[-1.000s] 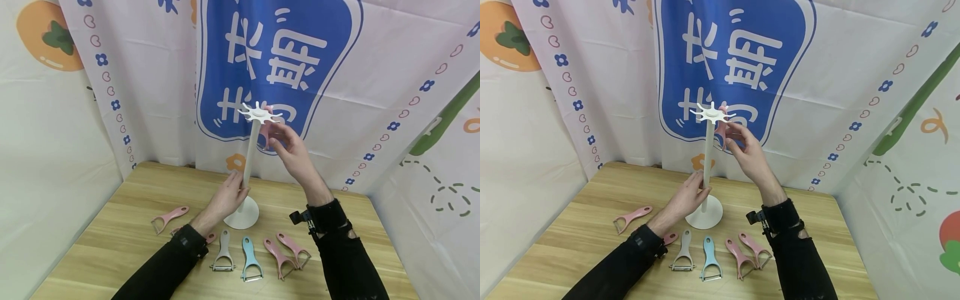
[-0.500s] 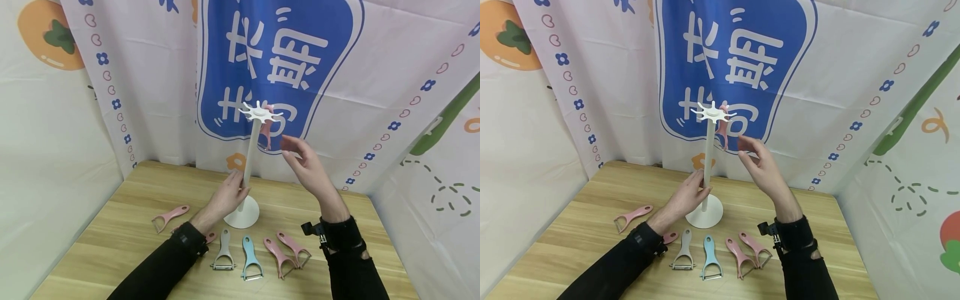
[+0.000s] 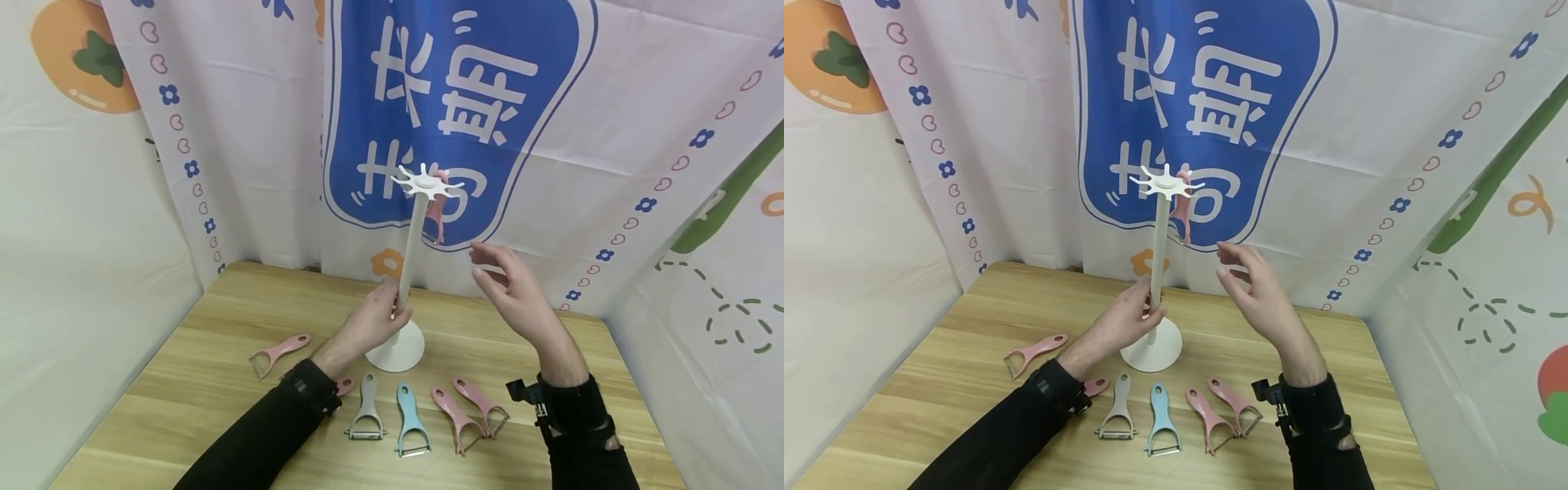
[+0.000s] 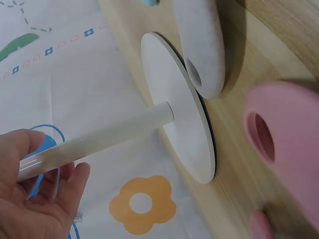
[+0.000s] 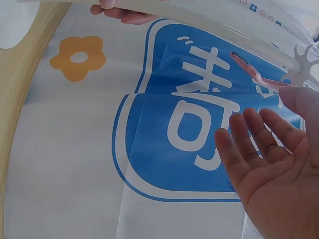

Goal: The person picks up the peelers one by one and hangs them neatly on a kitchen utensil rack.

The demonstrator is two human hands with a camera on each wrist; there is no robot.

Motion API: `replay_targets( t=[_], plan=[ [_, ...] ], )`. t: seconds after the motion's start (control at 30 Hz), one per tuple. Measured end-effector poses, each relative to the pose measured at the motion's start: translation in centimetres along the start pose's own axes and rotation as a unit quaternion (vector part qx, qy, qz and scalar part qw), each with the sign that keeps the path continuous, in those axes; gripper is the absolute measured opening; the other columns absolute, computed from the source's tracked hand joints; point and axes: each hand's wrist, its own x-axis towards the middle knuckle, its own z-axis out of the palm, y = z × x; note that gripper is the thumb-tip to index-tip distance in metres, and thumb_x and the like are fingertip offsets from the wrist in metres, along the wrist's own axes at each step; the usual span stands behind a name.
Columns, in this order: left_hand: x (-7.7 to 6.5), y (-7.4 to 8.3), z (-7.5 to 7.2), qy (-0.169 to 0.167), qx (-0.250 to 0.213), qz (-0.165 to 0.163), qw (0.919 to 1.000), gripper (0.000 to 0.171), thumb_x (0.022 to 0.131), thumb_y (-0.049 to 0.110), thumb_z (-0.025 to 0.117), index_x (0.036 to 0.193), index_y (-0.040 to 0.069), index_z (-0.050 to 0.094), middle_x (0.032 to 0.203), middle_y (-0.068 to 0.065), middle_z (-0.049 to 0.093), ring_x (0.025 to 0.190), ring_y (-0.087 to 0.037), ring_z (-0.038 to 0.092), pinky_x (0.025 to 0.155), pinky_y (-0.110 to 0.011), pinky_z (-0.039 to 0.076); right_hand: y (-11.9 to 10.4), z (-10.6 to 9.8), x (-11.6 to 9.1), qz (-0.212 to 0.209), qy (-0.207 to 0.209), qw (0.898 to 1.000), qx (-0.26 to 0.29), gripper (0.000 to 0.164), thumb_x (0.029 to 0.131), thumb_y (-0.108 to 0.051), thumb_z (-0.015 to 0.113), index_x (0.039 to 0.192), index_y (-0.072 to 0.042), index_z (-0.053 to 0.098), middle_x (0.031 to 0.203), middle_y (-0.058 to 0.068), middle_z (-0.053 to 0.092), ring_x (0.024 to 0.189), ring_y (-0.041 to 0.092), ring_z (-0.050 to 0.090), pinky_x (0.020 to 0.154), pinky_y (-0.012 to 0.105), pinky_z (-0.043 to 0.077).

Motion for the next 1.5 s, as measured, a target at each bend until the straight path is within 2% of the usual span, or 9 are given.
replay_targets(
  t=[0.27, 0.43, 0.57, 0.77, 0.97, 1.1, 1.27, 1.4, 1.5],
  plan=[
    [-0.1, -0.2, 0.5, -0.029, -0.027, -0.016, 0.9991, 0.033, 0.094, 0.006, 0.064, 0.125, 0.012, 0.054, 0.105, 0.002, 0.055, 0.094, -0.013, 0.061, 0.074, -0.029, 0.058, 0.7, 0.3, -1.1, 0.002, -0.042, 0.999, -0.035, 0.047, 0.106, -0.023, 0.057, 0.152, -0.012, 0.05, 0.142, 0.009, 0.057, 0.132, 0.025, 0.053, 0.108, 0.05, 0.048],
    [0.0, -0.3, 0.7, -0.036, -0.034, -0.023, 0.9985, 0.038, 0.093, 0.004, 0.062, 0.129, 0.011, 0.052, 0.106, 0.002, 0.054, 0.097, -0.013, 0.061, 0.078, -0.03, 0.058, 1.5, 0.5, -1.7, 0.008, -0.071, 0.996, -0.05, 0.047, 0.107, -0.026, 0.057, 0.152, -0.011, 0.05, 0.142, 0.008, 0.056, 0.132, 0.025, 0.054, 0.108, 0.052, 0.048],
    [0.1, -0.5, 0.8, -0.037, -0.03, -0.01, 0.9988, 0.043, 0.093, 0.001, 0.062, 0.134, 0.011, 0.05, 0.109, 0.001, 0.053, 0.101, -0.013, 0.061, 0.084, -0.031, 0.057, 2.0, 0.6, -2.3, 0.017, -0.099, 0.993, -0.066, 0.049, 0.107, -0.029, 0.056, 0.151, -0.01, 0.049, 0.143, 0.008, 0.056, 0.131, 0.025, 0.054, 0.108, 0.051, 0.047],
    [0.2, -0.6, 0.9, -0.043, -0.022, 0.001, 0.9988, 0.042, 0.092, -0.002, 0.061, 0.132, 0.009, 0.05, 0.112, -0.002, 0.052, 0.103, -0.015, 0.059, 0.088, -0.033, 0.057, 2.5, 0.9, -3.0, 0.045, -0.14, 0.986, -0.079, 0.049, 0.107, -0.038, 0.055, 0.151, -0.015, 0.051, 0.145, 0.006, 0.056, 0.131, 0.023, 0.054, 0.11, 0.051, 0.046],
    [0.2, -0.6, 0.8, -0.049, -0.027, 0.0, 0.9985, 0.047, 0.093, -0.002, 0.059, 0.138, 0.007, 0.046, 0.115, -0.003, 0.052, 0.103, -0.016, 0.059, 0.089, -0.034, 0.057, 3.1, 1.5, -3.6, 0.064, -0.173, 0.978, -0.095, 0.049, 0.106, -0.035, 0.058, 0.149, -0.012, 0.052, 0.145, 0.007, 0.057, 0.129, 0.026, 0.057, 0.106, 0.051, 0.049],
    [0.1, -0.6, 0.8, -0.051, -0.027, -0.003, 0.9983, 0.05, 0.094, -0.002, 0.058, 0.142, 0.005, 0.044, 0.116, -0.004, 0.052, 0.104, -0.016, 0.06, 0.089, -0.034, 0.057, 3.5, 1.9, -4.1, 0.059, -0.185, 0.975, -0.11, 0.047, 0.105, -0.03, 0.06, 0.148, -0.011, 0.054, 0.141, 0.008, 0.06, 0.121, 0.026, 0.062, 0.1, 0.049, 0.053],
    [0.0, -0.6, 0.9, -0.051, -0.021, -0.005, 0.9985, 0.048, 0.095, -0.001, 0.059, 0.139, 0.006, 0.045, 0.114, -0.003, 0.052, 0.102, -0.016, 0.061, 0.087, -0.033, 0.057, 3.9, 2.7, -4.7, 0.05, -0.209, 0.966, -0.14, 0.044, 0.103, -0.027, 0.064, 0.143, -0.009, 0.058, 0.133, 0.009, 0.063, 0.112, 0.024, 0.065, 0.094, 0.044, 0.055],
    [0.0, -0.5, 0.9, -0.05, -0.018, -0.006, 0.9986, 0.042, 0.094, -0.001, 0.059, 0.134, 0.007, 0.047, 0.112, -0.002, 0.051, 0.101, -0.016, 0.061, 0.087, -0.033, 0.057, 4.4, 3.4, -5.3, 0.054, -0.238, 0.955, -0.166, 0.046, 0.1, -0.023, 0.068, 0.141, -0.006, 0.059, 0.128, 0.012, 0.064, 0.108, 0.024, 0.065, 0.092, 0.041, 0.056],
    [0.0, -0.4, 0.9, -0.052, -0.016, -0.008, 0.9985, 0.044, 0.094, -0.001, 0.059, 0.136, 0.006, 0.047, 0.112, -0.003, 0.051, 0.101, -0.016, 0.061, 0.086, -0.033, 0.058, 4.7, 3.8, -5.7, 0.059, -0.259, 0.947, -0.178, 0.047, 0.097, -0.021, 0.071, 0.139, -0.004, 0.059, 0.127, 0.013, 0.065, 0.107, 0.024, 0.065, 0.091, 0.041, 0.056]
  ],
)
